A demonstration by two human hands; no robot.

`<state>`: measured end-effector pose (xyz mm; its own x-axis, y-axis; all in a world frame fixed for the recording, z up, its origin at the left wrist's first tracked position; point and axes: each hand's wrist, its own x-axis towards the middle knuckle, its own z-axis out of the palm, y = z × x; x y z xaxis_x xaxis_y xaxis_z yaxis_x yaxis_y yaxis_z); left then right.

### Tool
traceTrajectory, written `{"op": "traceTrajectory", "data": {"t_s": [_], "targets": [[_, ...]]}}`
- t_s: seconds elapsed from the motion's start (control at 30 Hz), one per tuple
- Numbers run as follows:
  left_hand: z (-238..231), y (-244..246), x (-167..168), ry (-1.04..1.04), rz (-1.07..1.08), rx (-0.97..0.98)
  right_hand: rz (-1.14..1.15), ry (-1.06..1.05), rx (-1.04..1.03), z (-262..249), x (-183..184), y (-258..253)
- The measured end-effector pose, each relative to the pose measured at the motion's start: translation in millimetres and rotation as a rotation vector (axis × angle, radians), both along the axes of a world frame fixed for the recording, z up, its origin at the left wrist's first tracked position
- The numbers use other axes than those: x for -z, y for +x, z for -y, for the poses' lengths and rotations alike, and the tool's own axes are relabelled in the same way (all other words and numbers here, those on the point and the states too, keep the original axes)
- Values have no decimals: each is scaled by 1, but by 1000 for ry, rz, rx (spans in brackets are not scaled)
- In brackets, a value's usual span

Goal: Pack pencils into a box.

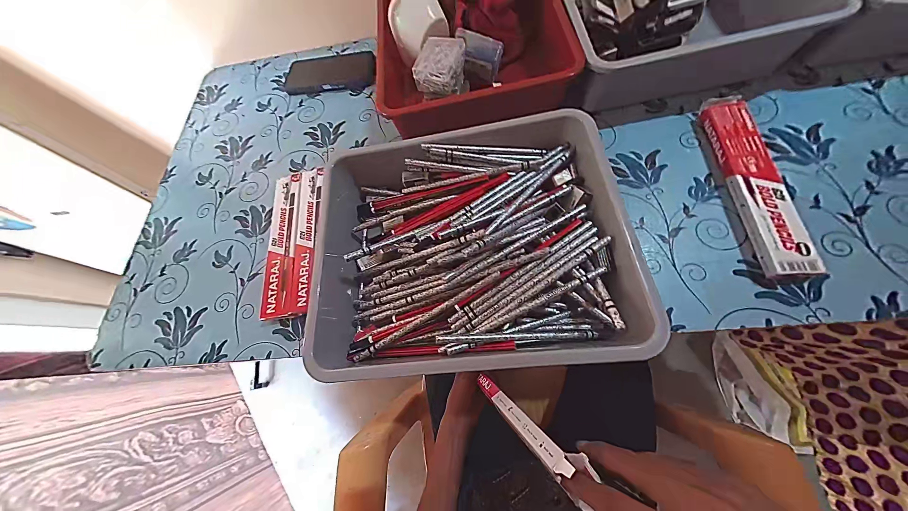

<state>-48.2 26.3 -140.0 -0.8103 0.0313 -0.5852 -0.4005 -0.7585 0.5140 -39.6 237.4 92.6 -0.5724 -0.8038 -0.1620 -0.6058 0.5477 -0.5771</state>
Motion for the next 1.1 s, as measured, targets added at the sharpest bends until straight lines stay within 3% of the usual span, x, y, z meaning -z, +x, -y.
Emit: {"op": "traceTrajectory", "data": {"t_s": [0.1,0.2,0.3,0.4,0.53,0.63,0.97,1.1], "targets": [[8,4,6,-6,-70,54,-201,-228,-60,-1,-20,-44],[12,5,19,-62,-93,112,-480,-347,3,35,-29,-127],[11,5,9,-53,-106,62,-488,-108,76,83,-34,-211],[12,6,4,8,-134,28,-417,181,59,122,-27,-251],[12,7,4,30,-135,29,-393,430,-6,150,-24,-257],[12,4,2,6,-100,49,-460,484,-44,158,-23,-252],[13,3,20,59,-111,72,-414,184,-136,136,-5,-272],[12,2,20,66,-121,89,-386,252,-104,136,-11,-266]]}}
